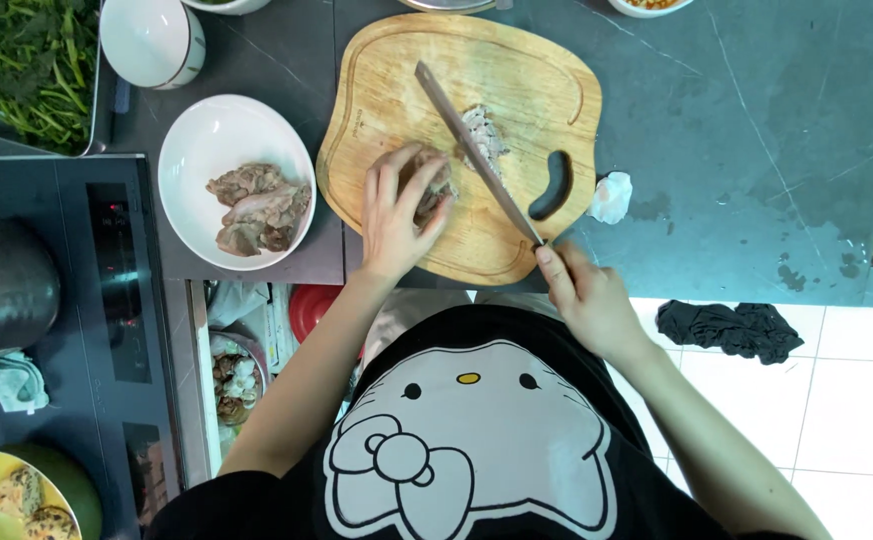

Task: The person transfers cooked water spinach from a pot into a metal tray using chopsticks, then places a lid on the pot. They then cut cooked meat into smaller pieces with a cleaver on a wooden cutting board and move the cut pieces into a bowl.

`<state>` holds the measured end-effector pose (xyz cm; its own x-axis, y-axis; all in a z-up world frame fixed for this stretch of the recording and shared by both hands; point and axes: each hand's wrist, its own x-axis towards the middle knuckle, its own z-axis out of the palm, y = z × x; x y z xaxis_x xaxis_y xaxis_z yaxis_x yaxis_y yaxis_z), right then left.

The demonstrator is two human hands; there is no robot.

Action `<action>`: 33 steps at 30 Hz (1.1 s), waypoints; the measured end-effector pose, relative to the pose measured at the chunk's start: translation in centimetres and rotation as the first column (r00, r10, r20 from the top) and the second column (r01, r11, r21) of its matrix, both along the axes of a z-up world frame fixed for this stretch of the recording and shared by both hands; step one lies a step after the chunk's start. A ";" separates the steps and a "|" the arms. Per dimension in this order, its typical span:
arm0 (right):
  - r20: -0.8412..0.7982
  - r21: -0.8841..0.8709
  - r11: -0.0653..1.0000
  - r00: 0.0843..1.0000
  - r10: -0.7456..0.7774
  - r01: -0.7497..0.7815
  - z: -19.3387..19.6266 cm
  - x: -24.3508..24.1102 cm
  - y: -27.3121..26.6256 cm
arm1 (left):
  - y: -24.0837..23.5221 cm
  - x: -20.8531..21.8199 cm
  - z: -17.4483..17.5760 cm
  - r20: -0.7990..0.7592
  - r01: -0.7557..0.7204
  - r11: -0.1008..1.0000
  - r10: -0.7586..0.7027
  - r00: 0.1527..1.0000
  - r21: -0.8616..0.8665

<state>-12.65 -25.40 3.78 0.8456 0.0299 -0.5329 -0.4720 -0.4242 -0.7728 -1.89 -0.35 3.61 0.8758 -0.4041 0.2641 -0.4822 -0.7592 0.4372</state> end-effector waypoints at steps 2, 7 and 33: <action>0.014 -0.011 1.000 1.000 0.001 -0.001 0.3 -0.4 0.2 | 0.0 0.0 -0.2 -0.014 -0.004 1.000 0.004 1.000 -0.011; 0.037 -0.040 0.999 0.999 0.005 -0.004 0.1 -1.7 0.7 | 1.6 -0.2 -2.4 -0.111 -0.082 0.979 0.062 0.992 -0.186; 0.004 -0.263 0.949 0.983 0.183 -0.175 1.7 -4.5 2.6 | 1.3 -0.2 -1.7 -0.016 -0.015 1.000 0.016 1.000 0.001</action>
<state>-17.14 -22.82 5.45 0.8537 0.0454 -0.5188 -0.3497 -0.6882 -0.6357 -2.12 0.92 1.94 0.8860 -0.3907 0.2498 -0.4634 -0.7670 0.4438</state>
